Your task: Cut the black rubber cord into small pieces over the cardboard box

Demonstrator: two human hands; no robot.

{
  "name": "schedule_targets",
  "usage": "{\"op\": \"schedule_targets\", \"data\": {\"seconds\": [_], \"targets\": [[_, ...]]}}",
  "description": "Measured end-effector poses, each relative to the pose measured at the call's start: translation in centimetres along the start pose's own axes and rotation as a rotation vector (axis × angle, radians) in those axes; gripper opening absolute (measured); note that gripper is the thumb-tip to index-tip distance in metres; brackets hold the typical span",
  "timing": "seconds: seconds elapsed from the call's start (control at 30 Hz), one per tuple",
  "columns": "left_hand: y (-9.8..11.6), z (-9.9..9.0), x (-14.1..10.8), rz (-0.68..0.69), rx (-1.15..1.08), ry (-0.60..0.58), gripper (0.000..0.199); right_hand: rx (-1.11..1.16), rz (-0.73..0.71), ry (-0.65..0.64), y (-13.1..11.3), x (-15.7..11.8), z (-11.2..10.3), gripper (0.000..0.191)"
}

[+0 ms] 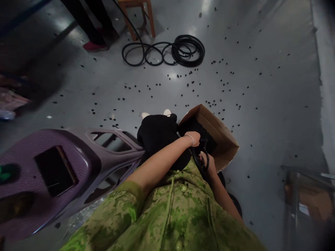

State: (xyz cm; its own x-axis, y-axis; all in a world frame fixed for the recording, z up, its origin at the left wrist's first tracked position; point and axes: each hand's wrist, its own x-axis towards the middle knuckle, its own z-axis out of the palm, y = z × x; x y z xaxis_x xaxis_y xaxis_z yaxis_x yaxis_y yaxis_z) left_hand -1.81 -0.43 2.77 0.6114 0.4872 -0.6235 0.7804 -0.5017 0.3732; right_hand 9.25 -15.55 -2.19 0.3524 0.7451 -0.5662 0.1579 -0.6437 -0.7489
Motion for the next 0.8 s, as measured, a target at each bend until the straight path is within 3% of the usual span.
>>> {"op": "schedule_targets", "data": {"seconds": [0.2, 0.47, 0.8], "targets": [[0.2, -0.7, -0.9, 0.045, 0.001, 0.007, 0.035, 0.095, 0.001, -0.056, 0.0, 0.5, -0.7, 0.051], [0.1, -0.5, -0.6, 0.023, -0.017, 0.01, 0.035, -0.003, -0.053, -0.014, -1.0, -0.9, -0.6, 0.056], [0.2, -0.2, -0.1, -0.034, -0.028, -0.003, 0.035, -0.238, -0.177, 0.071, 0.7, -0.6, -0.3, 0.063]]}}
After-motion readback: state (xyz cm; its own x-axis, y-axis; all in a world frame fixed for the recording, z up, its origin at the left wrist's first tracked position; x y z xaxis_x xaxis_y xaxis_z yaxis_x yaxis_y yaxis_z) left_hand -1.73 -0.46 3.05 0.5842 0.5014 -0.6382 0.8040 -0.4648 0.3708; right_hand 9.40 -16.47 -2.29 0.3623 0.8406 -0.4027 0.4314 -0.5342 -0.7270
